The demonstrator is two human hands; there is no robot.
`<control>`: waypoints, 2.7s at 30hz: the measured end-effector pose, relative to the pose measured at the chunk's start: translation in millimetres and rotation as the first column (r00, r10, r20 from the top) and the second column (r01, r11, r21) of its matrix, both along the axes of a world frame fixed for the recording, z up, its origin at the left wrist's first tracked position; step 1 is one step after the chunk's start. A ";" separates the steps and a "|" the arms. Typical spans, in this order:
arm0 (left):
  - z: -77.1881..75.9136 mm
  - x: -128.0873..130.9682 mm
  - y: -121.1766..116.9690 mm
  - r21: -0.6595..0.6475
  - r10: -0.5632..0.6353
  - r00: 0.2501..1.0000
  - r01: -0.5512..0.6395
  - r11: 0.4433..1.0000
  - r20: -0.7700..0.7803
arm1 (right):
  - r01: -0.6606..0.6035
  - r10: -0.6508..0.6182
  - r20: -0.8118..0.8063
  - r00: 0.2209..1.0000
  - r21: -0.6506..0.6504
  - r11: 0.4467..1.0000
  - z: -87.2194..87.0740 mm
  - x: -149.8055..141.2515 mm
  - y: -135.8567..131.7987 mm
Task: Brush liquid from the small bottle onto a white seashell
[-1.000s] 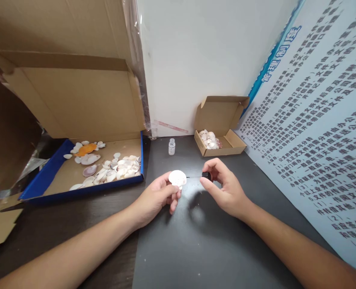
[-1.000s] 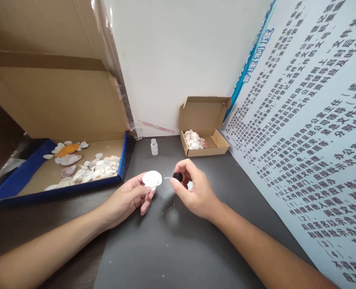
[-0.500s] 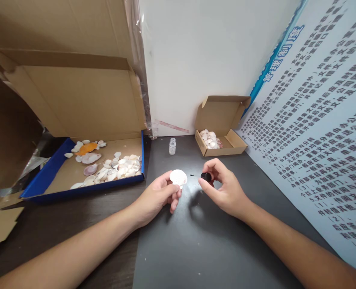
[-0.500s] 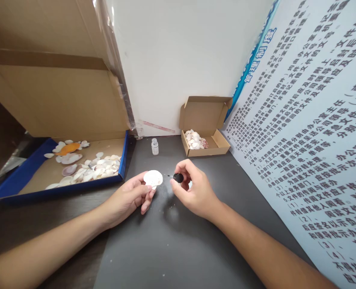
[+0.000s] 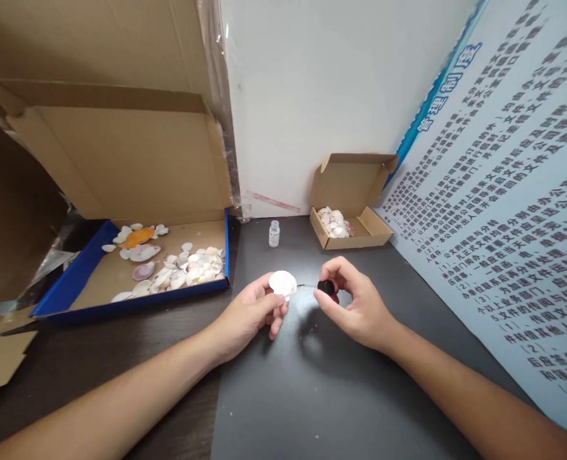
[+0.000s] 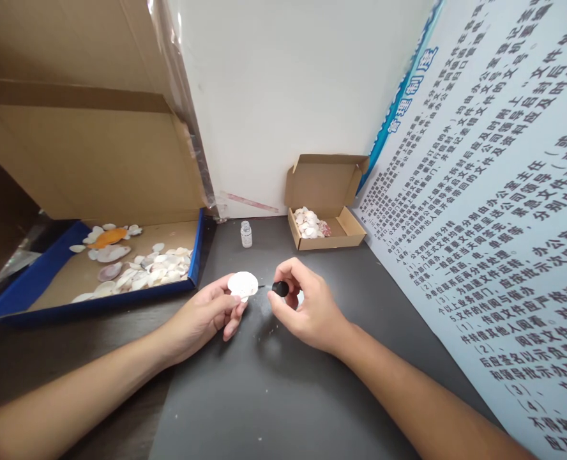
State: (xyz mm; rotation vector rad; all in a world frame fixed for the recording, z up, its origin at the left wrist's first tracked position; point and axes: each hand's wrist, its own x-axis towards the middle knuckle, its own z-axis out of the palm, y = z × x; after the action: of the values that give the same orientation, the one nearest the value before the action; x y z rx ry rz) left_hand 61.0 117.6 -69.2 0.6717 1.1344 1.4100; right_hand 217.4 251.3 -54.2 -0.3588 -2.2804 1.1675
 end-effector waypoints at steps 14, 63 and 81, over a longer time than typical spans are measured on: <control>-0.8 0.2 -0.4 -0.001 0.000 1.000 0.000 1.000 -0.002 | -0.026 0.026 -0.040 0.999 -0.008 1.000 -1.1 0.4 -0.3; -7.5 -1.8 -1.5 0.051 -0.038 0.995 0.043 0.998 -0.092 | 0.080 -0.079 -0.041 0.996 0.011 0.997 -2.3 -0.5 2.3; -6.1 -2.2 -2.3 0.029 -0.166 0.955 0.179 0.984 -0.247 | 0.041 -0.045 -0.091 0.995 -0.044 0.998 -2.6 0.7 1.0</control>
State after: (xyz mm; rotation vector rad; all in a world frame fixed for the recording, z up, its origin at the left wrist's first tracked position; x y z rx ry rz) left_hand 58.7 115.3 -75.2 0.9785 1.2018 1.2338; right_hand 218.0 252.3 -56.7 -0.3605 -2.1613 1.1879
